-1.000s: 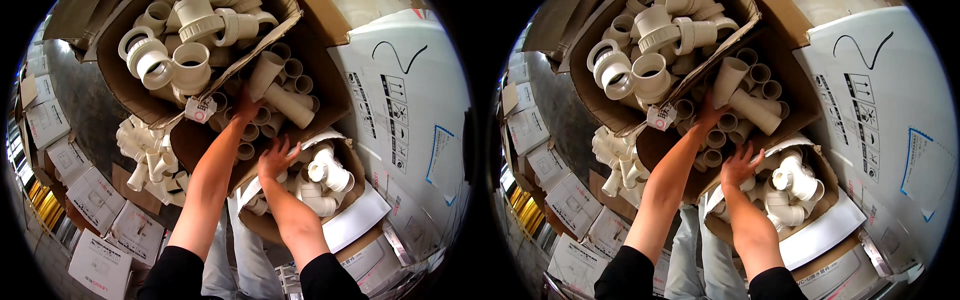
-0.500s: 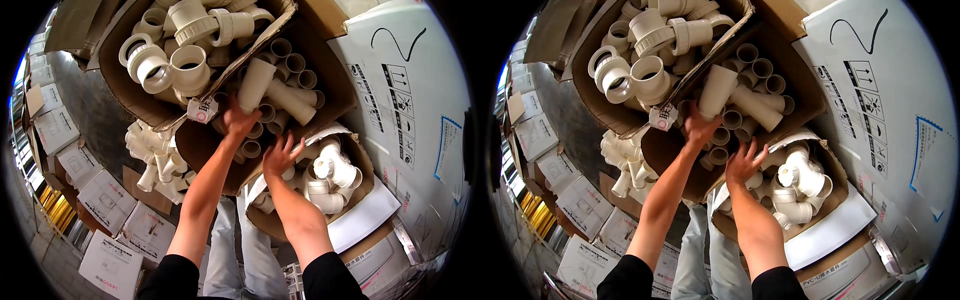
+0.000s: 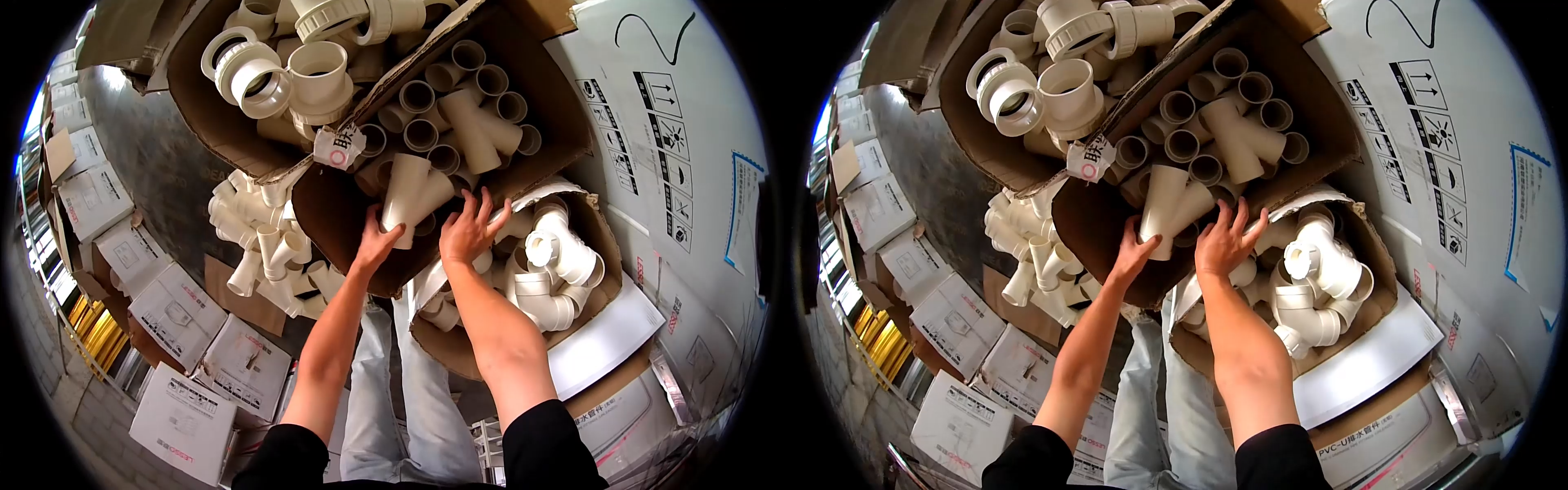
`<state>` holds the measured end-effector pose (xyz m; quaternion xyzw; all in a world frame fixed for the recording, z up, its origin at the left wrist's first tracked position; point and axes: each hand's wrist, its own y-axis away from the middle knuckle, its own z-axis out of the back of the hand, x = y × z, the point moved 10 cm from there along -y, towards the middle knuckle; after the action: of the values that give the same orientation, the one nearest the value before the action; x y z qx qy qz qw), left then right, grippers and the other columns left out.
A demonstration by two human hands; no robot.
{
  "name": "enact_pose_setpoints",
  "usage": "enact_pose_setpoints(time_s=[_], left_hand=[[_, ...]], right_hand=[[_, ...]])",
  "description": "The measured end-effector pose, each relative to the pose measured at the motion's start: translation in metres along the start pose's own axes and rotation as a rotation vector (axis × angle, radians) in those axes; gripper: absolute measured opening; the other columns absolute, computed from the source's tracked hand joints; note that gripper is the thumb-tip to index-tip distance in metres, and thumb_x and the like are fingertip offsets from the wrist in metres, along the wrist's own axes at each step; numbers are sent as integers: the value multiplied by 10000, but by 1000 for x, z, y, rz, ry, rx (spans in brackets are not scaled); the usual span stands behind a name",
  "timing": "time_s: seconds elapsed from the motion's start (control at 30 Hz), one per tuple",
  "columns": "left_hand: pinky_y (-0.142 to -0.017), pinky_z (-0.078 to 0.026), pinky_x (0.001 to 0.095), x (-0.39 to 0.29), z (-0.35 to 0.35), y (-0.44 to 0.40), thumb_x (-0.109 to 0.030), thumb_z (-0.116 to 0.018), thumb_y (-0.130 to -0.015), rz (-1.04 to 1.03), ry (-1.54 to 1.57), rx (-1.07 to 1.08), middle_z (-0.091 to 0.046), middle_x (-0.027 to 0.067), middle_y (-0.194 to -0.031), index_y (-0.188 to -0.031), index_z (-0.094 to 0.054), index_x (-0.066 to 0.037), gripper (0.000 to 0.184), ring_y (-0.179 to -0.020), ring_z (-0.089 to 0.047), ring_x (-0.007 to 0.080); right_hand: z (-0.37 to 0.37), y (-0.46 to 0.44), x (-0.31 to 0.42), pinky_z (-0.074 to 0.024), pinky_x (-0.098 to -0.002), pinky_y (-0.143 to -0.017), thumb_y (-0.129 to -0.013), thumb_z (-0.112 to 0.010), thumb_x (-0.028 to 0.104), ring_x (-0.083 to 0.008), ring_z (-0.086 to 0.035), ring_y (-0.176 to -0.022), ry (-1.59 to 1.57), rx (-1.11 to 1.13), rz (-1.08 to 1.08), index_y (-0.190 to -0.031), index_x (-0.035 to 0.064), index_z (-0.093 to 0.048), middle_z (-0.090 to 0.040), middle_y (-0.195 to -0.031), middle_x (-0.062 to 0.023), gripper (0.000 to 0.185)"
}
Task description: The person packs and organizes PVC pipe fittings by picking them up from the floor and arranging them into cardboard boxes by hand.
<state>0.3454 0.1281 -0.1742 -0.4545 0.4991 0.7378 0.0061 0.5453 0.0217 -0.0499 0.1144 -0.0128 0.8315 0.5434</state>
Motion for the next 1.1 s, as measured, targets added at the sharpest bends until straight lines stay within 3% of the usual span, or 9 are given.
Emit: enact_pose_setpoints(time_s=[0.47,0.67,0.77,0.87,0.93,1.0,1.03,1.07,1.1], left_hand=[[-990,-459,368,33,33,-18,-146,-684,-880,-121,9,-308,-604,179,-1228,-1405,-434,8,602,-1134,-578,262],[-991,-444,396,41,43,-40,-419,-624,-954,-59,144,-385,-620,223,-1226,-1392,-462,12,636,-1095,-596,359],[-1039,-409,445,84,42,-76,-742,-536,-897,401,168,-275,-574,213,-1351,-1424,-477,-9,905,-1193,-552,368],[-1023,-428,506,45,34,-51,-692,-524,-899,706,238,-229,-489,136,-1486,-1531,-410,-129,854,-1265,-516,342],[-1040,-434,534,54,37,-58,-725,-576,-844,761,284,-242,-440,185,-1512,-1475,-460,-74,913,-1352,-444,366],[-1040,-428,583,53,30,-65,-688,-540,-875,711,191,35,-386,134,-1569,-1531,-395,-165,852,-1369,-445,373],[-936,-533,542,25,36,-50,-576,-549,-906,677,7,-6,-583,176,-1382,-1463,-456,-68,759,-1219,-598,370],[-936,-533,542,27,43,-45,-576,-549,-906,679,5,-10,-583,176,-1382,-1463,-456,-68,759,-1219,-598,370],[-788,-578,469,22,50,-44,-457,-553,-916,628,-119,54,-665,179,-1138,-1342,-521,7,631,-971,-671,332]], right_hand=[[2,0,1,-382,-517,-1133,-738,-754,47,-424,-249,-1471,-8,-17,8,-1177,171,-649,-506,-1417,-56,468],[3,0,2,-362,-516,-1148,-736,-754,43,-431,-251,-1467,-18,-36,24,-1180,171,-643,-508,-1414,-59,474],[1,0,2,-360,-520,-1149,-735,-752,44,-437,-253,-1463,-19,-26,16,-1177,171,-643,-507,-1412,-60,473],[2,0,3,-369,-524,-1141,-737,-749,49,-438,-254,-1460,-5,-47,32,-1171,172,-644,-505,-1409,-60,464],[3,1,4,-378,-526,-1134,-737,-747,49,-438,-254,-1459,2,-50,39,-1164,173,-647,-506,-1407,-58,456],[4,0,4,-387,-527,-1127,-737,-745,50,-438,-254,-1458,8,-53,45,-1158,173,-649,-507,-1404,-57,449],[4,0,4,-395,-527,-1121,-736,-745,51,-437,-252,-1459,12,-44,34,-1153,173,-651,-509,-1403,-55,445],[3,0,4,-403,-526,-1115,-736,-745,53,-436,-251,-1460,14,-34,22,-1149,173,-653,-511,-1401,-53,440],[2,0,4,-403,-526,-1115,-736,-745,53,-436,-251,-1460,9,-31,21,-1149,173,-653,-511,-1401,-53,440]])
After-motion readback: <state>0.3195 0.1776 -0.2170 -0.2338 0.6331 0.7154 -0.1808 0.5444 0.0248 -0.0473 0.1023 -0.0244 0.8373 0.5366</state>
